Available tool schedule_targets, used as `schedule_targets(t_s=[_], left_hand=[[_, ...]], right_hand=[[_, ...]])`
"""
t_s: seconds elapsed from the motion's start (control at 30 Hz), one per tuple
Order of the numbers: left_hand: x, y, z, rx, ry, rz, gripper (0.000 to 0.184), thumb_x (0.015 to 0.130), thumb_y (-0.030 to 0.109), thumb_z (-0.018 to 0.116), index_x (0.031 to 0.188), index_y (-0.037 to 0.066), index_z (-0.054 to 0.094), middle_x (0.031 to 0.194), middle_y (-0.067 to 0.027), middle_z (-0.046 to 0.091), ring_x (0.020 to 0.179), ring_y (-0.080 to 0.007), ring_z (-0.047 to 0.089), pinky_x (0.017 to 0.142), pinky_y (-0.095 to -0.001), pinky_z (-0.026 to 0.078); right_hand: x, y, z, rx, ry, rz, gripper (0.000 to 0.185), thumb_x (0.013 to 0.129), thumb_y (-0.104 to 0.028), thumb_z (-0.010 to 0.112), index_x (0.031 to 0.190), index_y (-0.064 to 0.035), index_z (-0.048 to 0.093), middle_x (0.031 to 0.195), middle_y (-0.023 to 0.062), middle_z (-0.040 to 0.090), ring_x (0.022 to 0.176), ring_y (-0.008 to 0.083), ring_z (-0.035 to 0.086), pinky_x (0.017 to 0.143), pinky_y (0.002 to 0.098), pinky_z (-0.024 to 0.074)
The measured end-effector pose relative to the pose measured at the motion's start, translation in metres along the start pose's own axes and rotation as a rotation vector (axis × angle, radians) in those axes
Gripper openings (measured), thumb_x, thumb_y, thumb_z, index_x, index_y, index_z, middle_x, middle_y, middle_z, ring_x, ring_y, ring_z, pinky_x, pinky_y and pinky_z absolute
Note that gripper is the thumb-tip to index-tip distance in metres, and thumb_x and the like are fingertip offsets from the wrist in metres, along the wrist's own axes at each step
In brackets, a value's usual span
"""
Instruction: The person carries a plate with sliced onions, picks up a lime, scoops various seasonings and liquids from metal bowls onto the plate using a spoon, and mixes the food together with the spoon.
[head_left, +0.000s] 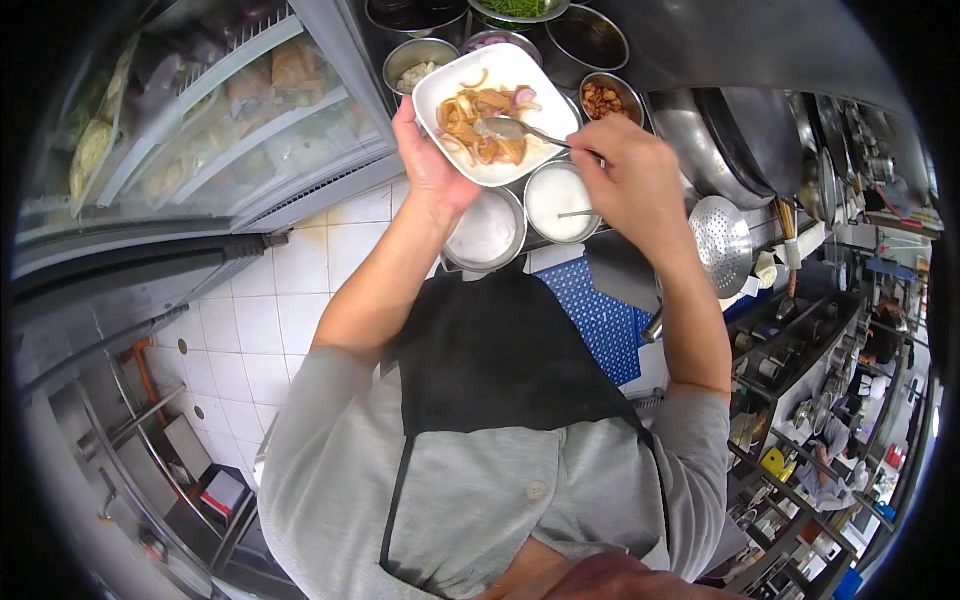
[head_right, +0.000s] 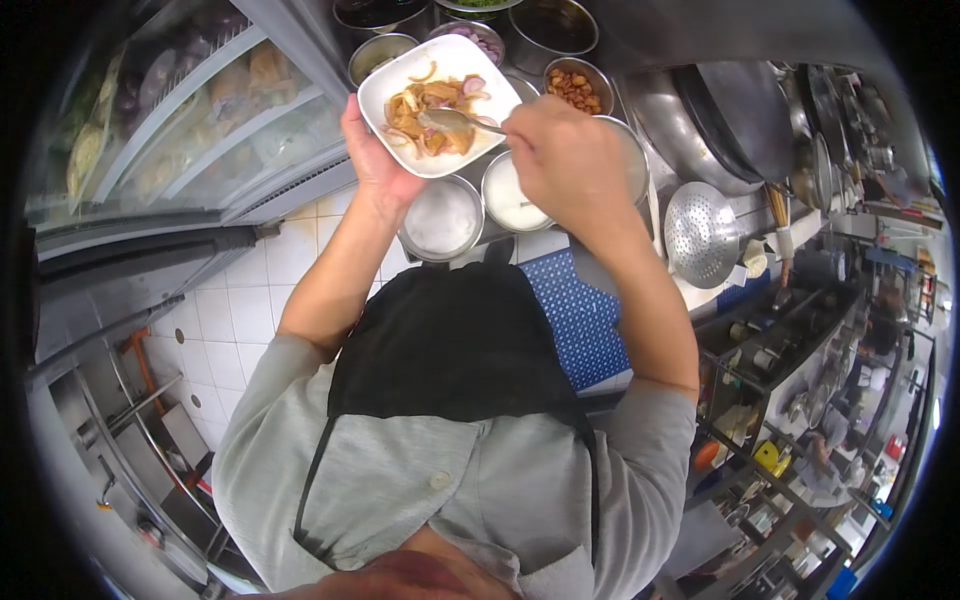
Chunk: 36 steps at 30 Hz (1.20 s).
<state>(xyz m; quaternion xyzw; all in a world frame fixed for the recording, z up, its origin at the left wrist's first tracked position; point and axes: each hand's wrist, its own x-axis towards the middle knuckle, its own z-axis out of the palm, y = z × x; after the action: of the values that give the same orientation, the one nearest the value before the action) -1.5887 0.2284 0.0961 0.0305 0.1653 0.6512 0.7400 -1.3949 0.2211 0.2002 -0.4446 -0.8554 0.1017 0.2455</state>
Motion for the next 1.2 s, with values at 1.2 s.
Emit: schedule_targets(t_s=[1.2], left_hand=[[-0.013, -0.019, 0.007, -0.011, -0.066, -0.163, 0.077, 0.091, 0.064, 0.034, 0.143, 0.008, 0.044, 0.145, -0.0139, 0.046, 0.132, -0.0341, 0.045, 0.111, -0.0525, 0.034]], right_hand=[[-0.018, -0.005, 0.019, -0.272, 0.182, 0.018, 0.003, 0.08, -0.006, 0.065, 0.083, -0.0049, 0.065, 0.077, 0.0099, 0.062, 0.062, 0.0279, 0.062, 0.055, 0.0384, 0.0483]])
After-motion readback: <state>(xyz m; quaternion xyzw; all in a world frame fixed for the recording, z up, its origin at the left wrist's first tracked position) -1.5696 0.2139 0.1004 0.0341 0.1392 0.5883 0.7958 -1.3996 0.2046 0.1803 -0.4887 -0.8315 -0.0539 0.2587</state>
